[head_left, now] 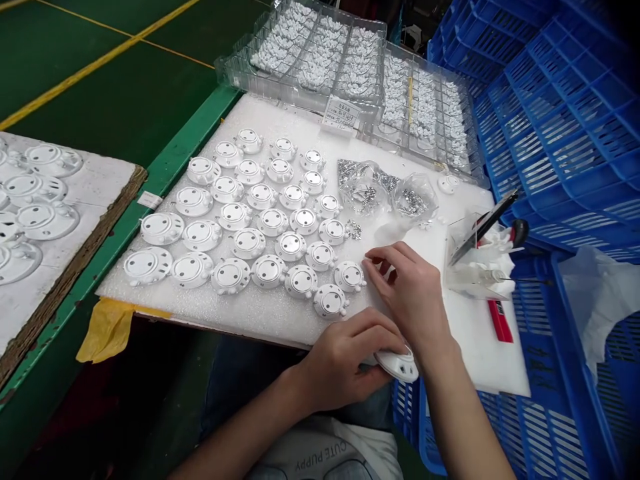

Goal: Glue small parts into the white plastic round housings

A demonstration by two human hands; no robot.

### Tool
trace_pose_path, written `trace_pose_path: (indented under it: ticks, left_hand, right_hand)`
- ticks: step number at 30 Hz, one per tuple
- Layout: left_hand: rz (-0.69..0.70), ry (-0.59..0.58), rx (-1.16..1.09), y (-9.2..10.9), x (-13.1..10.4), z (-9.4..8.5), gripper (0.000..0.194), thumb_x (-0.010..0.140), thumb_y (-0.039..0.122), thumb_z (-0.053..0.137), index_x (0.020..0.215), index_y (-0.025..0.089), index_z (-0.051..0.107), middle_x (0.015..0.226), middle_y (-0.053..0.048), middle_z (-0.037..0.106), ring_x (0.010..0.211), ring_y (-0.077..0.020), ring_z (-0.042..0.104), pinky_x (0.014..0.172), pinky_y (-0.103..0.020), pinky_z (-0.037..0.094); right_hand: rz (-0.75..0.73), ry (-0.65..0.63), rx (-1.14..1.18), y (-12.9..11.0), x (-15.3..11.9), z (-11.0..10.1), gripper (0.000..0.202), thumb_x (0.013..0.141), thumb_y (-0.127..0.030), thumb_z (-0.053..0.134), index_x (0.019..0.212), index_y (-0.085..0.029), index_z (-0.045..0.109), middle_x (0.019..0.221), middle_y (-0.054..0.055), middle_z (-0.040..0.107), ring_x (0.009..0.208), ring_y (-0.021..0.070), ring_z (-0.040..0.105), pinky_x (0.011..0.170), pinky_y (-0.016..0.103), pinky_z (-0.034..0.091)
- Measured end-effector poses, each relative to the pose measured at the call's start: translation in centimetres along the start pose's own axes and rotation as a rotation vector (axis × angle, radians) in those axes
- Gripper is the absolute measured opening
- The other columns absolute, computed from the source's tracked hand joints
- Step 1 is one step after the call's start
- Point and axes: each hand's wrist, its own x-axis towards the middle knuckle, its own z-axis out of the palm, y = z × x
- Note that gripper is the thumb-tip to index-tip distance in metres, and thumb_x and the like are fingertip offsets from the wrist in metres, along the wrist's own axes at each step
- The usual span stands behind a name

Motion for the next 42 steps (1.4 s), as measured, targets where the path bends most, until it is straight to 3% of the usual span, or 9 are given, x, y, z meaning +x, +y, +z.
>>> trace_pose_path:
  ticks: [4, 8, 13, 18, 23, 27, 33, 37, 42]
  left_hand:
    - [-0.012, 0.003, -0.001, 0.1, 0.1, -0.2, 0.008, 0.09, 0.012, 0.068, 0.097, 0.016, 0.066, 0.095, -0.009, 0.071, 0.089, -0.0178, 0.07, 0.081, -0.027, 0.06]
    - [-0.034, -0.037, 0.01, 0.3, 0.4, -0.5, 0.01, 0.091, 0.012, 0.069, 0.101, 0.017, 0.069, 0.098, -0.009, 0.072, 0.094, -0.0186, 0.071, 0.084, -0.027, 0.061]
    - [-0.044, -0.067, 0.045, 0.5, 0.7, -0.7, 0.02, 0.096, 0.013, 0.065, 0.113, 0.02, 0.073, 0.104, -0.009, 0.073, 0.097, -0.0183, 0.072, 0.085, -0.027, 0.062]
    - [-0.038, -0.065, 0.117, 0.6, 0.6, -0.7, 0.029, 0.096, 0.01, 0.059, 0.122, 0.018, 0.071, 0.109, -0.011, 0.072, 0.097, -0.0182, 0.071, 0.085, -0.029, 0.063]
    - [-0.065, -0.079, 0.174, 0.7, 0.6, -0.6, 0.031, 0.096, 0.01, 0.058, 0.123, 0.02, 0.071, 0.107, -0.009, 0.072, 0.094, -0.0178, 0.072, 0.082, -0.028, 0.063]
    - [-0.098, -0.073, 0.178, 0.7, 0.8, -0.4, 0.025, 0.094, 0.011, 0.062, 0.116, 0.019, 0.068, 0.101, -0.007, 0.075, 0.093, -0.0182, 0.073, 0.083, -0.028, 0.062]
    - [-0.14, -0.106, 0.175, 0.8, 0.8, -0.4, 0.026, 0.092, 0.009, 0.061, 0.116, 0.019, 0.063, 0.1, -0.006, 0.076, 0.091, -0.0179, 0.073, 0.083, -0.027, 0.06]
    - [-0.143, -0.126, 0.207, 1.0, 1.0, -0.5, 0.029, 0.091, 0.007, 0.058, 0.117, 0.019, 0.063, 0.098, -0.005, 0.076, 0.088, -0.0165, 0.073, 0.08, -0.024, 0.059]
    - [-0.159, -0.127, 0.288, 1.0, 1.0, -0.7, 0.037, 0.087, 0.004, 0.055, 0.116, 0.026, 0.062, 0.096, 0.0, 0.076, 0.079, -0.0144, 0.074, 0.074, -0.02, 0.059]
  right_hand:
    - [0.051, -0.018, 0.181, 0.0, -1.8, -2.3, 0.004, 0.093, -0.02, 0.066, 0.092, -0.021, 0.07, 0.088, 0.001, 0.069, 0.071, 0.0121, 0.064, 0.062, 0.023, 0.053]
    - [0.112, -0.064, 0.176, 0.6, -5.2, -4.3, 0.005, 0.094, -0.024, 0.066, 0.095, -0.022, 0.071, 0.088, 0.001, 0.07, 0.067, 0.0123, 0.063, 0.06, 0.024, 0.055]
    - [0.019, 0.018, 0.099, 1.5, -7.7, -3.5, 0.011, 0.096, -0.02, 0.065, 0.1, -0.023, 0.075, 0.094, 0.004, 0.071, 0.078, 0.0146, 0.068, 0.066, 0.025, 0.058]
    - [0.034, 0.08, 0.122, 1.9, -7.8, -2.5, 0.009, 0.094, -0.022, 0.069, 0.101, -0.023, 0.074, 0.092, 0.003, 0.069, 0.078, 0.0138, 0.065, 0.07, 0.026, 0.057]
    - [0.238, 0.07, 0.496, 1.6, -8.2, -4.0, 0.002, 0.09, -0.022, 0.073, 0.091, -0.023, 0.071, 0.087, 0.003, 0.069, 0.081, 0.0163, 0.068, 0.068, 0.026, 0.058]
    - [0.205, 0.033, 0.711, 0.9, -8.6, -5.1, 0.006, 0.088, -0.017, 0.074, 0.088, -0.024, 0.073, 0.083, 0.003, 0.07, 0.082, 0.0175, 0.069, 0.068, 0.026, 0.059]
    - [0.189, -0.068, 0.75, 0.4, -8.6, -5.4, 0.008, 0.088, -0.016, 0.074, 0.089, -0.025, 0.075, 0.085, 0.003, 0.071, 0.084, 0.0168, 0.07, 0.071, 0.025, 0.059]
    - [0.19, -0.071, 0.747, 0.5, -8.5, -5.3, 0.006, 0.089, -0.019, 0.073, 0.088, -0.024, 0.076, 0.084, 0.004, 0.071, 0.083, 0.017, 0.069, 0.07, 0.026, 0.058]
    - [0.248, -0.059, 0.772, 0.0, -8.4, -4.8, 0.008, 0.09, -0.029, 0.073, 0.085, -0.023, 0.077, 0.089, 0.003, 0.067, 0.08, 0.0131, 0.066, 0.071, 0.024, 0.056]
